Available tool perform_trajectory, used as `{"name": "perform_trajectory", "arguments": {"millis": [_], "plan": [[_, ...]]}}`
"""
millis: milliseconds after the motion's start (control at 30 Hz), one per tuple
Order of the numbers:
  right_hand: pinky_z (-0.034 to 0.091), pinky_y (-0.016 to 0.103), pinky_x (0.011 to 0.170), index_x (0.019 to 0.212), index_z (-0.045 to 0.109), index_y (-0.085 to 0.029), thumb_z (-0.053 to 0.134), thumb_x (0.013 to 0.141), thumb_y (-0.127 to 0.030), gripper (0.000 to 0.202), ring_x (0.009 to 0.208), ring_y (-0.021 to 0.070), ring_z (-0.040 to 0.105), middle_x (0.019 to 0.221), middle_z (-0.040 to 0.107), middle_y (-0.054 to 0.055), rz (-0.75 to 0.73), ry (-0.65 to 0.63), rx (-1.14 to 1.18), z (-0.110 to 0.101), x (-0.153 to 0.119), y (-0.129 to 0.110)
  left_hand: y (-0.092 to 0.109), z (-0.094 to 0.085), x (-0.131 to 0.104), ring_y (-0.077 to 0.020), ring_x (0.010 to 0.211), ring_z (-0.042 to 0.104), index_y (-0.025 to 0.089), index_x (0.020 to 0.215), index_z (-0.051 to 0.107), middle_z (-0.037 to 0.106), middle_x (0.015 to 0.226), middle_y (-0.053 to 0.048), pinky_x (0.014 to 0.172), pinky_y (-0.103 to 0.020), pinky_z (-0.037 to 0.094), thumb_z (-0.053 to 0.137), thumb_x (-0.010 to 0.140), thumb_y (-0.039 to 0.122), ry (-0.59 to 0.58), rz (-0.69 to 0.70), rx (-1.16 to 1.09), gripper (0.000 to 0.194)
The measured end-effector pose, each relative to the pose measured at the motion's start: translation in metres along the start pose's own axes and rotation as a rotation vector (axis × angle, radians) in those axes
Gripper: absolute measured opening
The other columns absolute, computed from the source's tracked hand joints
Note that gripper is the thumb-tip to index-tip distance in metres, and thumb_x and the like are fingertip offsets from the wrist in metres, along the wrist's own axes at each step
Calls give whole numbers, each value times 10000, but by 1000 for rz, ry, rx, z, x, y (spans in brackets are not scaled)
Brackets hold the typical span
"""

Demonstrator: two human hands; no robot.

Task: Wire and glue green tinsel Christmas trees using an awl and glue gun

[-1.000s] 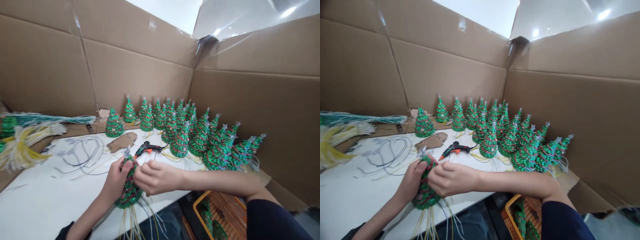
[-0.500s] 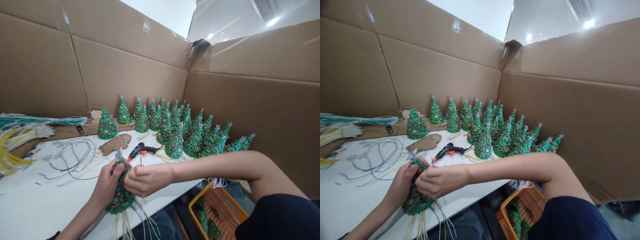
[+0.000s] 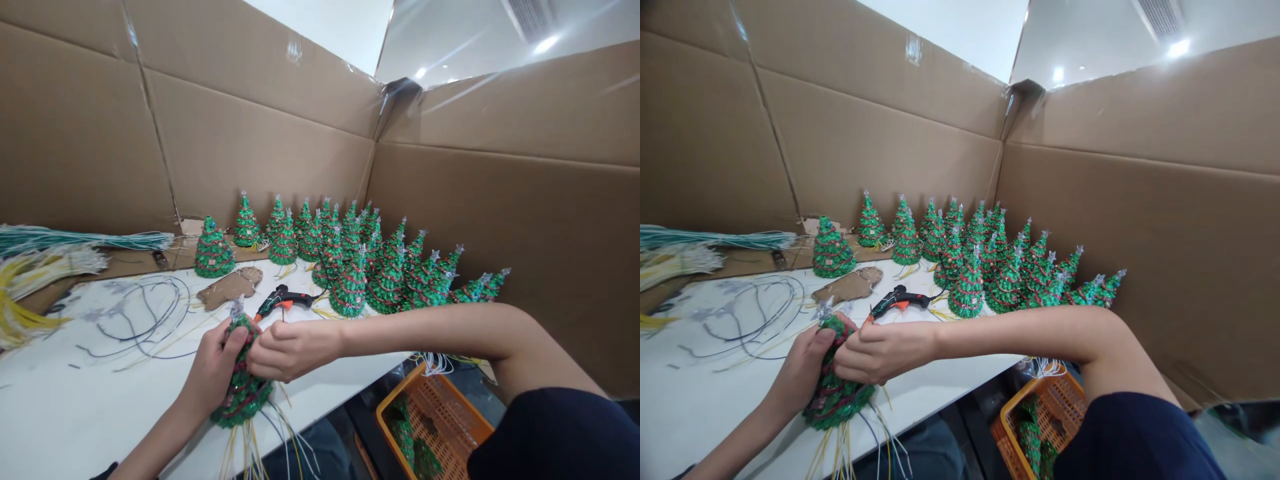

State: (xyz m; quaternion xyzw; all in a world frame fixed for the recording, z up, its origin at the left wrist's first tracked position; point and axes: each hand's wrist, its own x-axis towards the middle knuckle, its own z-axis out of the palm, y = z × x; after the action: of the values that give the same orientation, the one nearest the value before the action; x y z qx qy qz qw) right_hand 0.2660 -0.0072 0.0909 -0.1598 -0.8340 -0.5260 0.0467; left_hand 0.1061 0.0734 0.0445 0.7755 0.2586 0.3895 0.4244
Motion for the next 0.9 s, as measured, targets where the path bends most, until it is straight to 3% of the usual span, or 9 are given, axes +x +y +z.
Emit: {"name": "perform_trajectory", "arguments": {"millis": [167, 300, 633, 900], "plan": [[380, 277, 631, 830, 562, -143, 316, 949, -87, 279, 642, 125, 580, 754, 574, 13, 18, -17, 30, -1, 0, -1, -4, 1, -1, -191, 569, 526, 195, 639, 558, 578, 573, -8, 565, -317, 447, 416, 799, 668, 34, -10, 42, 519], [375, 282, 650, 838, 570, -140, 330, 937, -93, 264, 671, 136, 583, 773, 579, 19, 32, -54, 70, -4, 1, -1, -6, 1, -1, -205, 624, 575, 174, 703, 624, 632, 629, -25, 626, -322, 469, 421, 809, 686, 15, 0, 17, 561], [362, 292, 664, 892, 574, -137, 334, 965, -129, 251, 696, 141, 550, 782, 554, 16, 45, -108, 104, -6, -3, -2, -10, 3, -1, -180, 566, 507, 191, 631, 549, 562, 573, -2, 557, -309, 433, 421, 812, 685, 31, 14, 20, 542], [294, 298, 595, 867, 578, -136, 397, 972, -135, 209, 574, 125, 453, 636, 497, -29, 259, -100, 187, -23, -21, -16, -2, 6, -8, -181, 609, 504, 192, 692, 514, 539, 617, 2, 618, -320, 420, 392, 850, 620, -17, 16, -20, 473]]}}
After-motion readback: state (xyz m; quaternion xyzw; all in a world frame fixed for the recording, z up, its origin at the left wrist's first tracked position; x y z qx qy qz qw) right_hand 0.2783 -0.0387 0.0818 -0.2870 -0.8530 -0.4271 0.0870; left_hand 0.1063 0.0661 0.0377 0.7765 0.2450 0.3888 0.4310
